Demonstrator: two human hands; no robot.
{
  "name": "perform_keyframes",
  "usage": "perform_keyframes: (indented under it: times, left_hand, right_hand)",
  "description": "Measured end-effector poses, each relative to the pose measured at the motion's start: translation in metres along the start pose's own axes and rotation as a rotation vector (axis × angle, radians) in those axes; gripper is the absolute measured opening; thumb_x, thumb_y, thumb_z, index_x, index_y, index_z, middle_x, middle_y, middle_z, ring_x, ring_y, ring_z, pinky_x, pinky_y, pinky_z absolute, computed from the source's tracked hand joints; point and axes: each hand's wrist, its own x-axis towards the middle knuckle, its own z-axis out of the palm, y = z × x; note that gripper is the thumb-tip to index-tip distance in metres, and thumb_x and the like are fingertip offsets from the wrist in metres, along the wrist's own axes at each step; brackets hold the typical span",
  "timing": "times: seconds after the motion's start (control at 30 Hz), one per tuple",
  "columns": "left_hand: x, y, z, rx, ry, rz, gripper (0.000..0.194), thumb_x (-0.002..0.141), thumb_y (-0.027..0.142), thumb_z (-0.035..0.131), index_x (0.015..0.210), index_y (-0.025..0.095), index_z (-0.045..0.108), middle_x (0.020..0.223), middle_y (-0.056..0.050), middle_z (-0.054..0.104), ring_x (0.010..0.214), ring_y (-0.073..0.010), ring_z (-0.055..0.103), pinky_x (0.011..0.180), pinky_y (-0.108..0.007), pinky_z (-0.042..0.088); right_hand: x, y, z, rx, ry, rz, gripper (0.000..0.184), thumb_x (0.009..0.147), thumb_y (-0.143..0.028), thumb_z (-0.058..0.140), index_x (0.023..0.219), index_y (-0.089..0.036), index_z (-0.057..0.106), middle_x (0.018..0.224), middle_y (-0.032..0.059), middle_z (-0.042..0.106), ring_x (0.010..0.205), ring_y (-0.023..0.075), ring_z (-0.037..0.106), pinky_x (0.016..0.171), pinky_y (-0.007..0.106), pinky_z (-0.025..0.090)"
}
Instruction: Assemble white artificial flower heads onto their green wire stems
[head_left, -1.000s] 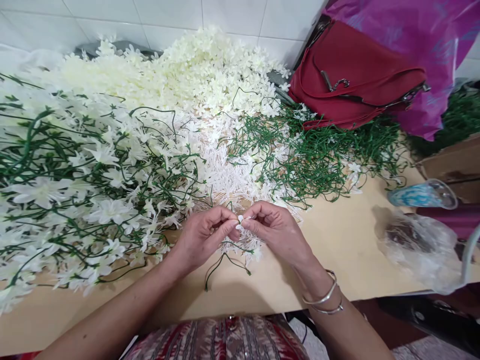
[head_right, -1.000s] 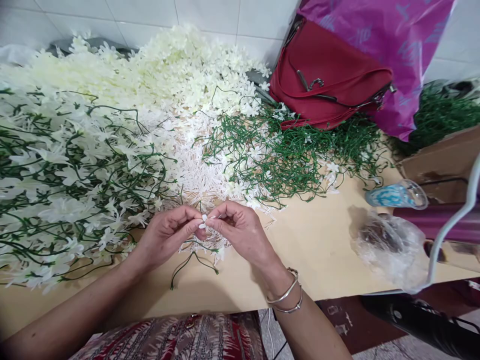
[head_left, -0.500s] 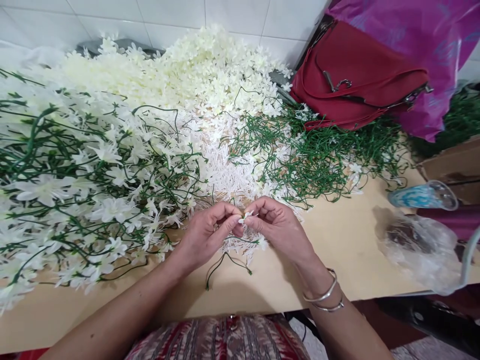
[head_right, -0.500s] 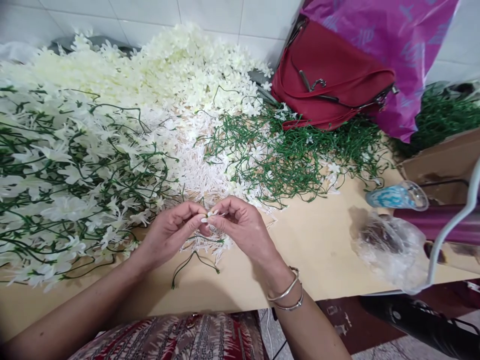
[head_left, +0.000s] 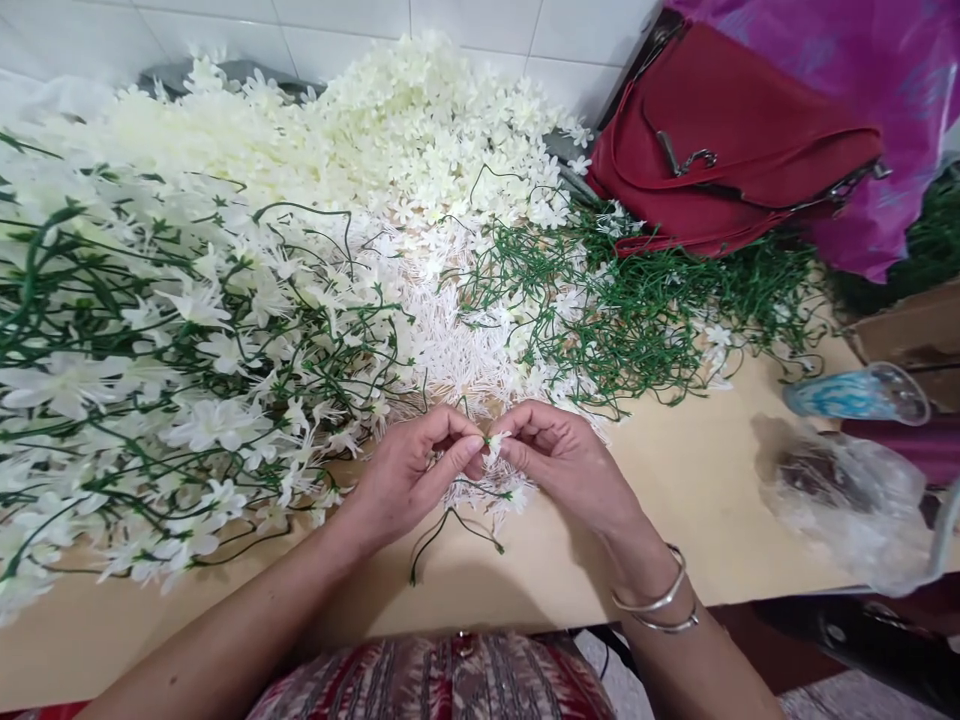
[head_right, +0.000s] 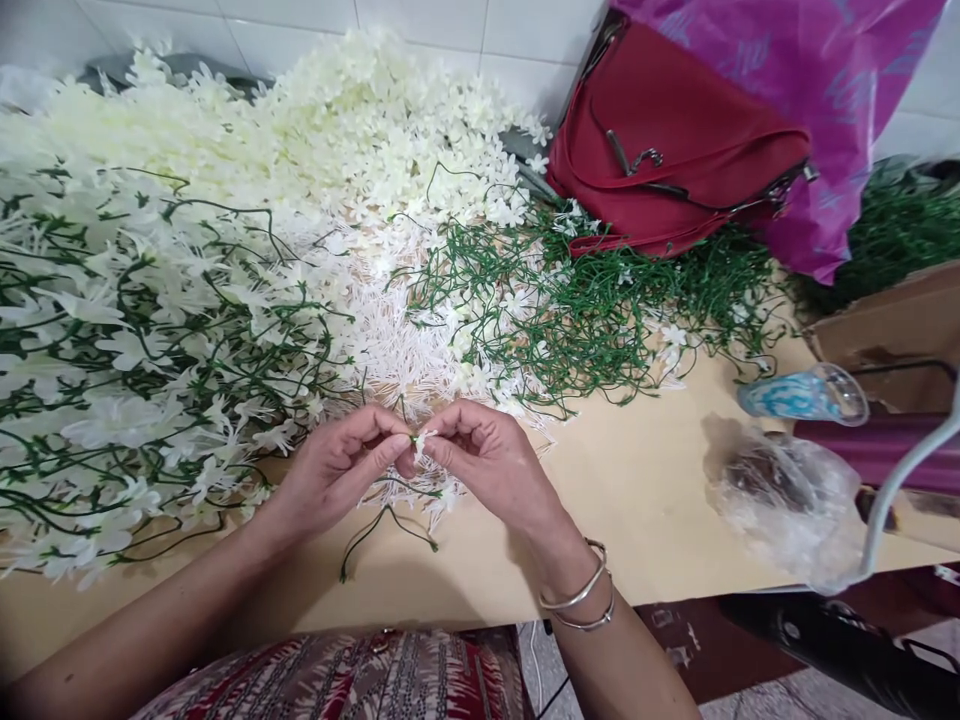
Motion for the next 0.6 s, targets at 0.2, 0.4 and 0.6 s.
perform_keyframes:
  times: [0.2, 0.4, 0.6]
  left_hand:
    - [0.0006, -0.0012, -0.0002, 0.042, 0.004, 0.062, 0.011, 0.104, 0.02, 0.06, 0.095, 0.018, 0.067, 0.079, 0.002, 0.076, 0.071, -0.0097, 0.072, 0.068, -0.02, 0.052]
    - [-0.0004, 0.0006, 0.0032, 0.147, 0.037, 0.11, 0.008, 0.101, 0.016, 0.063, 0.094, 0.018, 0.066, 0.075, 0.003, 0.075, 0.063, -0.0092, 0.068, 0.061, -0.019, 0.048]
    - [-0.0005, -0.0009, 0.0025, 0.155, 0.017, 0.094, 0.01, 0.103, 0.017, 0.061, 0.094, 0.02, 0.064, 0.075, 0.003, 0.076, 0.063, -0.0103, 0.069, 0.062, -0.02, 0.049]
  right_hand:
    - [-0.0014, -0.0028, -0.0034, -0.046, -0.001, 0.0, 0.01, 0.087, -0.027, 0.078, 0.083, -0.021, 0.072, 0.076, -0.0016, 0.068, 0.07, 0.0125, 0.058, 0.066, 0.029, 0.045]
    - [-0.0034, -0.0021, -0.0041, -0.09, 0.018, 0.025, 0.014, 0.086, -0.031, 0.08, 0.08, -0.021, 0.072, 0.075, -0.0004, 0.068, 0.07, 0.0143, 0.058, 0.066, 0.031, 0.045]
    - [-0.0029, -0.0017, -0.0019, -0.134, 0.029, 0.056, 0.016, 0.084, -0.033, 0.08, 0.077, -0.021, 0.071, 0.074, -0.0005, 0.069, 0.069, 0.0144, 0.057, 0.066, 0.031, 0.044]
